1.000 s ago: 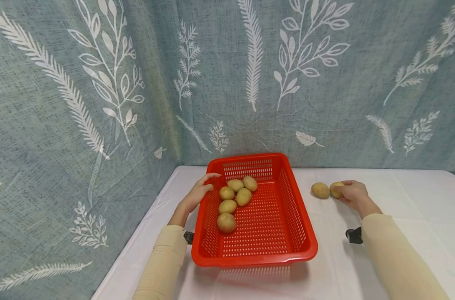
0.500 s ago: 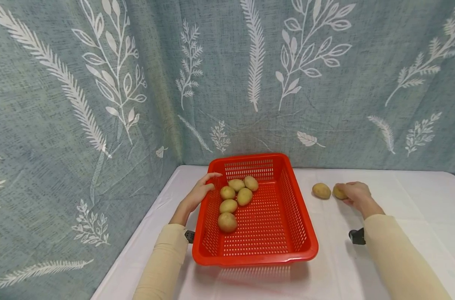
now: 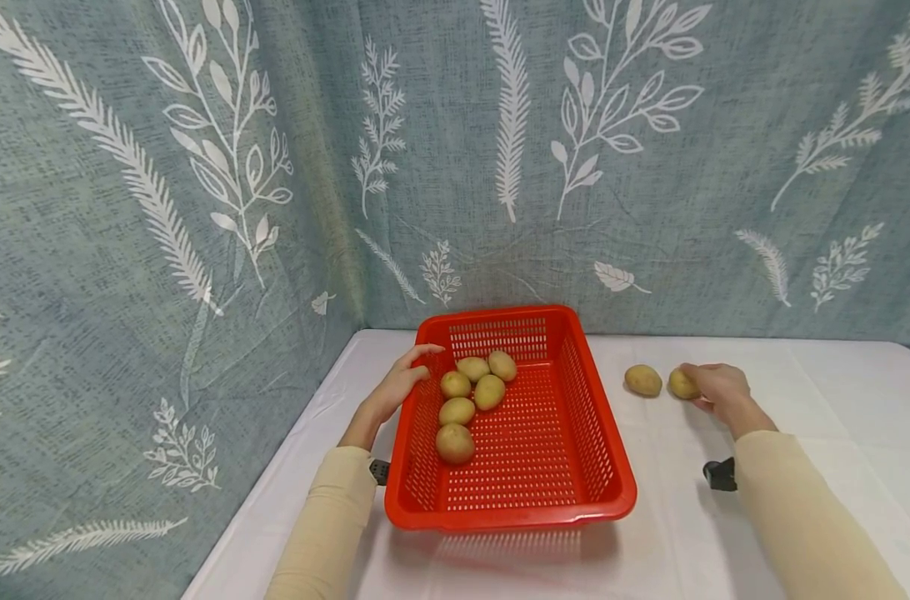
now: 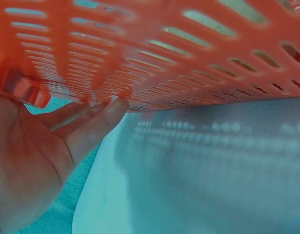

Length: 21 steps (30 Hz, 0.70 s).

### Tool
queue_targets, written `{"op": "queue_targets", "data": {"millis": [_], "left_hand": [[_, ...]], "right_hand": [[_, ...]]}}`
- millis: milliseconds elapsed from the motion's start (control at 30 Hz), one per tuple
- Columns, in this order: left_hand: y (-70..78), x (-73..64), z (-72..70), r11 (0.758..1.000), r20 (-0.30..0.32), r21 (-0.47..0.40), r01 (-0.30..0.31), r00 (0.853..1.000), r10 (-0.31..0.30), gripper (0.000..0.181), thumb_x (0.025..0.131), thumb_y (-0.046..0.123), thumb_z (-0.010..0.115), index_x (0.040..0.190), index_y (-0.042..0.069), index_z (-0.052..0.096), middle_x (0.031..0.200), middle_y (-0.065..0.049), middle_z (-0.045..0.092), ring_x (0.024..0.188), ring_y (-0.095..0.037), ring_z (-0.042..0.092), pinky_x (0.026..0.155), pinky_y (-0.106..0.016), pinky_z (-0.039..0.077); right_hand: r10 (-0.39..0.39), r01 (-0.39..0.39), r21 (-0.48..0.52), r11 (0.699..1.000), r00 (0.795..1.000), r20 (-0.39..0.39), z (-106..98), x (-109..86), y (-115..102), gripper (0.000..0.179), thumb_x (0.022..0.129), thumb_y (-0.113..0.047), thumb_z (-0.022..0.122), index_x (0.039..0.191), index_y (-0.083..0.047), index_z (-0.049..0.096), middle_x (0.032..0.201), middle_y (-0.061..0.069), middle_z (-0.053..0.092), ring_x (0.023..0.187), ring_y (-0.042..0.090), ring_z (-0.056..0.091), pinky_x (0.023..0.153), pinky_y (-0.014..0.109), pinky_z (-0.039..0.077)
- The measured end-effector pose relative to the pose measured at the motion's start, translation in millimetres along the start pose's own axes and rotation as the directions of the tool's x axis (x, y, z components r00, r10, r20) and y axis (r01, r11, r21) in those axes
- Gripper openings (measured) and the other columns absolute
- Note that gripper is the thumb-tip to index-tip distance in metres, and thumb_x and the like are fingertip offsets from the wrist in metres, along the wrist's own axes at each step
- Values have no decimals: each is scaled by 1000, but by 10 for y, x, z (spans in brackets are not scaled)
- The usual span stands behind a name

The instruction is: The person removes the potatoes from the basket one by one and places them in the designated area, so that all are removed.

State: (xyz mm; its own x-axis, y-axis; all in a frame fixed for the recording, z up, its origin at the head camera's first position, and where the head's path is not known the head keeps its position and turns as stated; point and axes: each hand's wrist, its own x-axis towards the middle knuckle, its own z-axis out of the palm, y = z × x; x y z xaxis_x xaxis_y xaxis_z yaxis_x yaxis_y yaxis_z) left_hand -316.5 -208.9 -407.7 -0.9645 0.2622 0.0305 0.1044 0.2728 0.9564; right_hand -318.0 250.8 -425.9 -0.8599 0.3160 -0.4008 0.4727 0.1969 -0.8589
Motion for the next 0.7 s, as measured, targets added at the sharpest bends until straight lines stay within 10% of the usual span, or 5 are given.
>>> {"op": "queue_targets", "data": {"millis": [500,700], "left_hand": [[3,4,-9,1000,7,-7,10,1000,-10,49,90,-1,32,138,1,41,135,-24,40,109,-38,48,80,-30,49],[6,4,0,1000,9,-8,3,1000,-3,50,89,-2,32,138,0,40,136,-24,39,112,-39,47,82,-32,49]], "right_hand": [[-68,62,74,995,994,85,-336,-38,-90,70,99,-34,34,147,11,7,151,32,10,137,42,18,101,39,37],[-117,101,98,990,977,177,-470,-68,-205,75,99,-37,29,146,10,-5,151,32,5,137,42,17,94,32,43]]}}
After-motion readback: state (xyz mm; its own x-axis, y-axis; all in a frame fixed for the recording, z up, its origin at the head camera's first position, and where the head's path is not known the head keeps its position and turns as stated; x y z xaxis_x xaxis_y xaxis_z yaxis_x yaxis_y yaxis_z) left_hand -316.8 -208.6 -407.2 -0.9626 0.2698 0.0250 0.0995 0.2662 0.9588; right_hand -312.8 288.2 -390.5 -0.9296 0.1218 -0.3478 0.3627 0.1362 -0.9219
